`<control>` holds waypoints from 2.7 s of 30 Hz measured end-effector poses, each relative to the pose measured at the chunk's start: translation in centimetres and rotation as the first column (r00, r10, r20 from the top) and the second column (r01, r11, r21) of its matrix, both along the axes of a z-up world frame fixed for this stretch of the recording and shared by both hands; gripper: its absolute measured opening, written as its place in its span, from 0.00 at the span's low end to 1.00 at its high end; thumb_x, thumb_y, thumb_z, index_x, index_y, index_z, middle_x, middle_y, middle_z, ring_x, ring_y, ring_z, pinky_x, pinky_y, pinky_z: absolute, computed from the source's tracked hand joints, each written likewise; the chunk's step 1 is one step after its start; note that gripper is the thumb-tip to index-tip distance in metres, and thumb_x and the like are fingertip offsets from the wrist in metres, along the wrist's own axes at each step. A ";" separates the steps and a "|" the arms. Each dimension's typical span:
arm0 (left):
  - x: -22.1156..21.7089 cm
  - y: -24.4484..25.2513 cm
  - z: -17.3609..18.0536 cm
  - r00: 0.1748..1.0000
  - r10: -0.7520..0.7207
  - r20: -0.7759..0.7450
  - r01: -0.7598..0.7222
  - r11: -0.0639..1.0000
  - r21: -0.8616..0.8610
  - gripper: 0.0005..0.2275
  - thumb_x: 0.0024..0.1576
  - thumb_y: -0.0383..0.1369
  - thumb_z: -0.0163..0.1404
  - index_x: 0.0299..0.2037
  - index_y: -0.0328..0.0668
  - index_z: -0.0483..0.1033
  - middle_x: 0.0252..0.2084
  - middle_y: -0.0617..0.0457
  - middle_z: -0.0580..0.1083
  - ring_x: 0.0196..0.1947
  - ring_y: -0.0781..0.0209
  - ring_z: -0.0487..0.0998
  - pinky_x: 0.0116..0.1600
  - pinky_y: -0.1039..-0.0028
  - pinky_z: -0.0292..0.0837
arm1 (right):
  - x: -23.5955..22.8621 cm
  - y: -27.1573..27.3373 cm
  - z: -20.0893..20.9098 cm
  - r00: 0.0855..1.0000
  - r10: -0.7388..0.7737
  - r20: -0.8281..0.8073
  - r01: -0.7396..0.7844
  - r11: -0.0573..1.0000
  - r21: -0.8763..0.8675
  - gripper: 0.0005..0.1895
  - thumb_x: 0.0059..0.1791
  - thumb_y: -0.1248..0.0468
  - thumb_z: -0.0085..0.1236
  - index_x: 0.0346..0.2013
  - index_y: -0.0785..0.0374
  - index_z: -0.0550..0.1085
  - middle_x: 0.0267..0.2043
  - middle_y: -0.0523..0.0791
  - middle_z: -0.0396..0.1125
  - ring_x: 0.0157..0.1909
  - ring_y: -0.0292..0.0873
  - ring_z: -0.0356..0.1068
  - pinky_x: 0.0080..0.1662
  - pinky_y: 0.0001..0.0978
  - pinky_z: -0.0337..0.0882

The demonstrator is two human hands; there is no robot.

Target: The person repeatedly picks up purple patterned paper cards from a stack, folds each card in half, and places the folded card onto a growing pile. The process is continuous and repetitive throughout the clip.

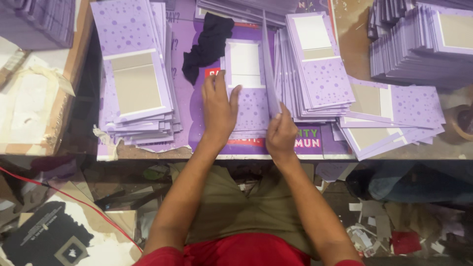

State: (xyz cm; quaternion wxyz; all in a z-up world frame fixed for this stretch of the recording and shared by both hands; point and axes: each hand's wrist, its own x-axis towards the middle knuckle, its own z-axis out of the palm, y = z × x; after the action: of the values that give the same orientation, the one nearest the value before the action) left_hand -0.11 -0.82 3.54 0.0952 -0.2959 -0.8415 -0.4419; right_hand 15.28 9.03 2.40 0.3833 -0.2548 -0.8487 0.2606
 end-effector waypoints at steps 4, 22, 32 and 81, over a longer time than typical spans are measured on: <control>-0.4 0.2 4.1 0.590 -0.494 0.639 0.115 0.835 0.539 0.31 0.64 0.46 0.41 0.73 0.38 0.47 0.60 0.36 0.70 0.48 0.51 0.80 0.46 0.65 0.81 | 2.1 -1.0 1.1 0.967 0.010 -0.253 0.058 0.964 0.258 0.13 0.58 0.73 0.42 0.55 0.74 0.69 0.46 0.57 0.73 0.48 0.57 0.75 0.52 0.47 0.74; 11.5 -2.0 3.7 0.291 -0.723 0.627 -0.566 0.398 0.722 0.24 0.55 0.17 0.52 0.62 0.31 0.60 0.51 0.46 0.73 0.49 0.55 0.79 0.54 0.63 0.80 | 4.0 -4.1 5.1 0.663 -0.234 -0.711 -0.532 0.520 -0.668 0.34 0.53 0.72 0.52 0.70 0.58 0.49 0.68 0.57 0.54 0.68 0.50 0.60 0.66 0.44 0.66; 14.3 -10.4 11.0 0.657 -0.587 0.473 0.394 0.802 0.449 0.10 0.56 0.29 0.59 0.47 0.37 0.81 0.36 0.52 0.83 0.33 0.58 0.85 0.39 0.71 0.81 | -1.9 3.6 6.5 0.852 0.173 -0.494 -0.469 0.670 -0.575 0.41 0.49 0.80 0.49 0.68 0.51 0.41 0.54 0.55 0.71 0.58 0.43 0.72 0.59 0.31 0.73; -9.1 -1.0 -8.2 0.684 -0.639 0.352 0.398 0.731 0.554 0.09 0.62 0.20 0.56 0.51 0.30 0.77 0.45 0.47 0.79 0.50 0.59 0.78 0.58 0.71 0.74 | -11.0 6.1 -3.7 0.910 0.400 -0.103 -0.343 0.592 -0.729 0.12 0.56 0.76 0.57 0.53 0.79 0.71 0.42 0.54 0.72 0.40 0.42 0.68 0.40 0.30 0.66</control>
State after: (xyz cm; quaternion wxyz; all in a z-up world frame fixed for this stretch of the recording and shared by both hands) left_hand -9.17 -1.80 -4.62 -0.2055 -0.3676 -0.5903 -0.6886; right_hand 4.23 15.10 -1.28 0.1549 -0.2131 -0.7189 0.6433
